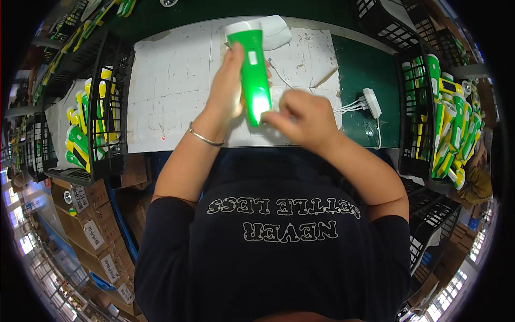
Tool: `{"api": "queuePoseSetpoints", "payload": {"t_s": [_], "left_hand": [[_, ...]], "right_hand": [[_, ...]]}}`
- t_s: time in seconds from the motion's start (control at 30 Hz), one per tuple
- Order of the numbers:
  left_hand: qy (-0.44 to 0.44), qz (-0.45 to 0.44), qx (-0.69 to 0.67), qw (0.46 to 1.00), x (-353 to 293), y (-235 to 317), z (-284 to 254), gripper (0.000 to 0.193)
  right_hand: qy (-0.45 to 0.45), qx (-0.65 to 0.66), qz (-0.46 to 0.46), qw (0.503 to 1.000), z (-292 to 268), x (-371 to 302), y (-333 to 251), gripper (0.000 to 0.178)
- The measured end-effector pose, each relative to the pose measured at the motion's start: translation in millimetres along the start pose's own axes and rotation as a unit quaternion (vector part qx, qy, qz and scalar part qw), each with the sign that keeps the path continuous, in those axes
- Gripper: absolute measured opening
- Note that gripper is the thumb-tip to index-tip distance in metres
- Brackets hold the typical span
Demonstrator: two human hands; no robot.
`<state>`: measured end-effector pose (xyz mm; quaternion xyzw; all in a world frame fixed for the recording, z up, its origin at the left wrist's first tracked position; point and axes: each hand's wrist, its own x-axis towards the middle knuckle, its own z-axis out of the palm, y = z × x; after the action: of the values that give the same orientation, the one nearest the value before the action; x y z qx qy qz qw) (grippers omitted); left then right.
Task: Assembling components of a flashlight and performing testing on an assembly line.
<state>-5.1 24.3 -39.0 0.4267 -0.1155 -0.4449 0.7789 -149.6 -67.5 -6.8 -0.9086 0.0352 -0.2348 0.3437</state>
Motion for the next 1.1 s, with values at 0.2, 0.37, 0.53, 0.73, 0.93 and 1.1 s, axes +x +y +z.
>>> {"api": "queuePoseSetpoints", "payload": {"t_s": [0.2, 0.37, 0.53, 0.73, 0.93, 1.1], "left_hand": [[-0.034, -0.034, 0.007, 0.999, -7.0, -2.6, 10.4, 0.028], [-0.032, -0.029, 0.186, 0.982, -13.4, 2.1, 6.3, 0.042], [-0.104, 0.121, 0.532, 0.832, -26.4, 10.3, 15.7, 0.054], [-0.158, 0.131, 0.713, 0.671, -41.3, 48.3, 3.1, 0.042], [-0.167, 0.060, 0.729, 0.661, -53.7, 72.1, -20.0, 0.039], [-0.169, -0.048, 0.592, 0.787, -37.5, 55.6, -10.9, 0.049]], "right_hand": [[-0.012, 0.173, 0.165, 0.971, 9.4, 19.4, 22.4, 0.041], [0.037, 0.244, 0.190, 0.950, -12.4, 23.5, 50.0, 0.031], [-0.103, 0.213, 0.204, 0.950, -45.4, 34.3, 47.1, 0.057], [-0.155, 0.243, 0.184, 0.940, -61.5, 23.5, 61.6, 0.065], [-0.136, 0.321, 0.185, 0.919, -53.9, 26.3, 70.6, 0.066], [-0.121, 0.431, 0.184, 0.875, -18.0, 42.5, 69.3, 0.058]]}}
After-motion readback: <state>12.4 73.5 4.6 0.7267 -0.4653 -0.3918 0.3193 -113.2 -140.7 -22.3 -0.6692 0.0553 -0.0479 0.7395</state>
